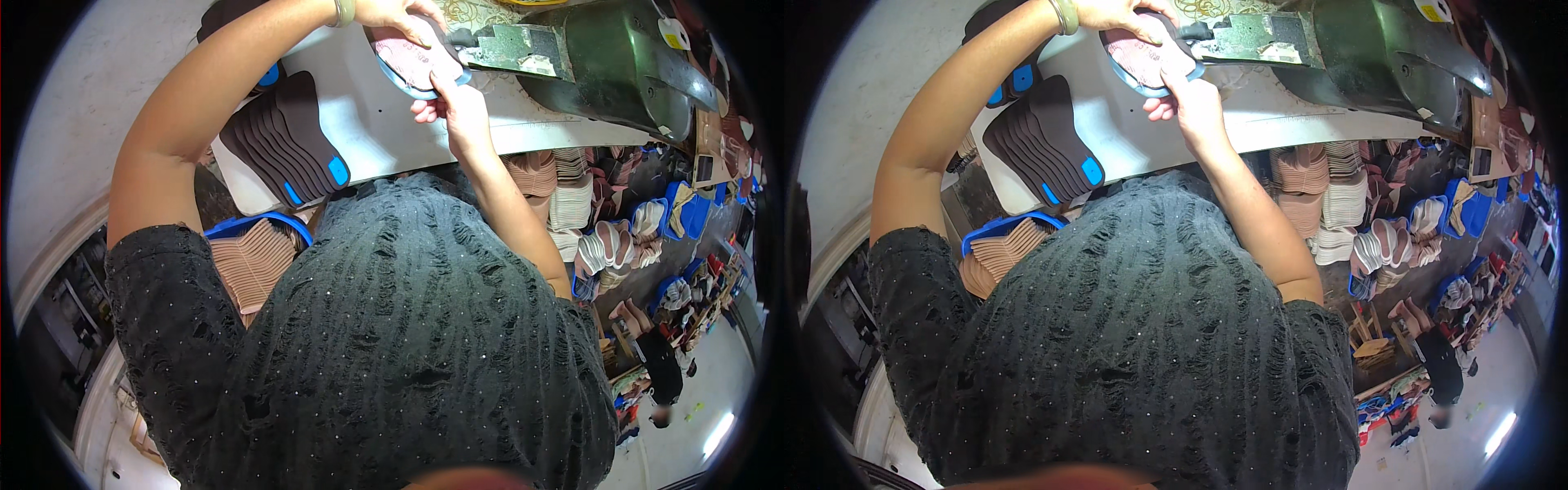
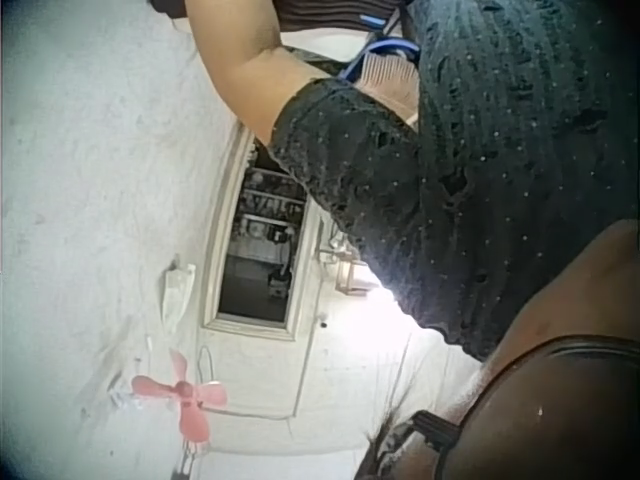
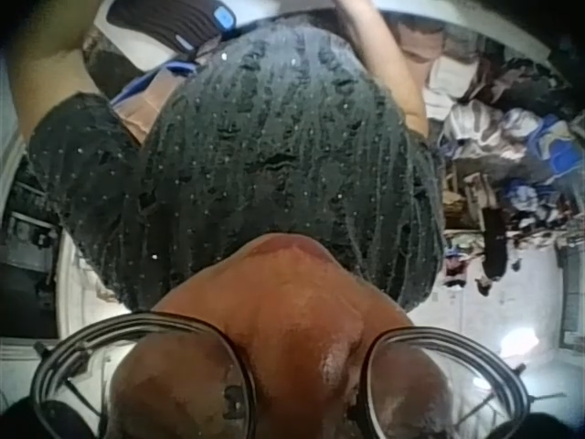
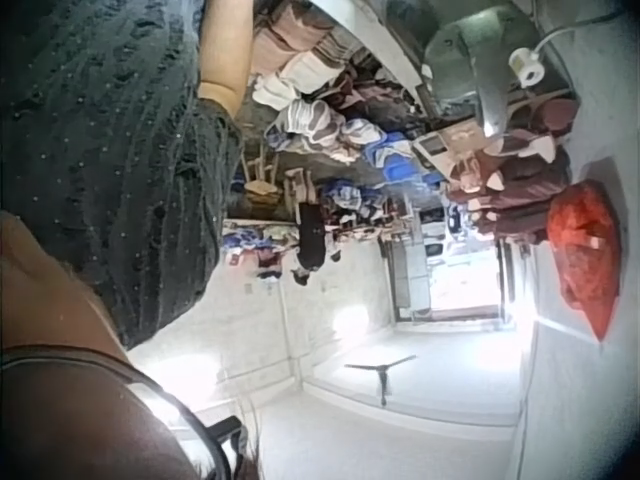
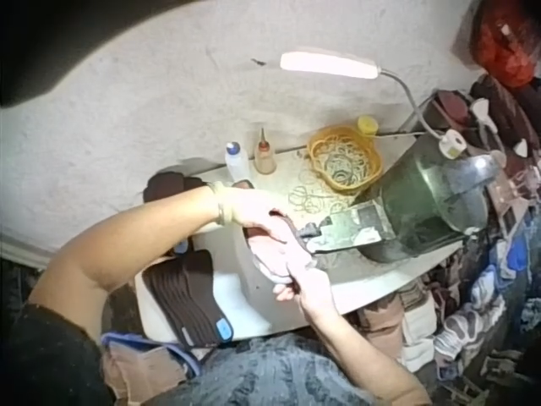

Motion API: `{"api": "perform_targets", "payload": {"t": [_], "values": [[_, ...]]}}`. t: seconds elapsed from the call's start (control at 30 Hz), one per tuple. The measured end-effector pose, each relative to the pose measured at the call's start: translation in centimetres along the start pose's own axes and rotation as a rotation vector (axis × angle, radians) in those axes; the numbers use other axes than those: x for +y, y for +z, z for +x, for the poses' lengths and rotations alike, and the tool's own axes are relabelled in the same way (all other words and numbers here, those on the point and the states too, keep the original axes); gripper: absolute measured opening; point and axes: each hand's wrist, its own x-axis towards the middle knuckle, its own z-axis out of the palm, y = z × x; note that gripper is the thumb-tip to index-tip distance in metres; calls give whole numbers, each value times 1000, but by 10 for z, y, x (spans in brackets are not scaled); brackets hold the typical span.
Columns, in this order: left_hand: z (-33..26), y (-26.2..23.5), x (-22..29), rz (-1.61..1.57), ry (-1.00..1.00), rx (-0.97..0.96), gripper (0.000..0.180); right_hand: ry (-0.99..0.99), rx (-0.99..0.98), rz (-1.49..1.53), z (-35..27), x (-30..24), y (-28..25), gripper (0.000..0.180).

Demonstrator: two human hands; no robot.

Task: The recorder is manually inspecting and sorting shoe insoles/components at a manufacturing workbench.

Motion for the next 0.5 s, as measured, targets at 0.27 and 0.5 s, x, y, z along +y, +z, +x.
{"api": "perform_targets", "payload": {"t": [0.27,0.5], "values": [[-18,0,1,-148,-28,33,37,-15,61,-18,10,-15,10,34],[-32,25,10,-293,49,199,36,-52,88,-47,12,-20,6,31]]}}
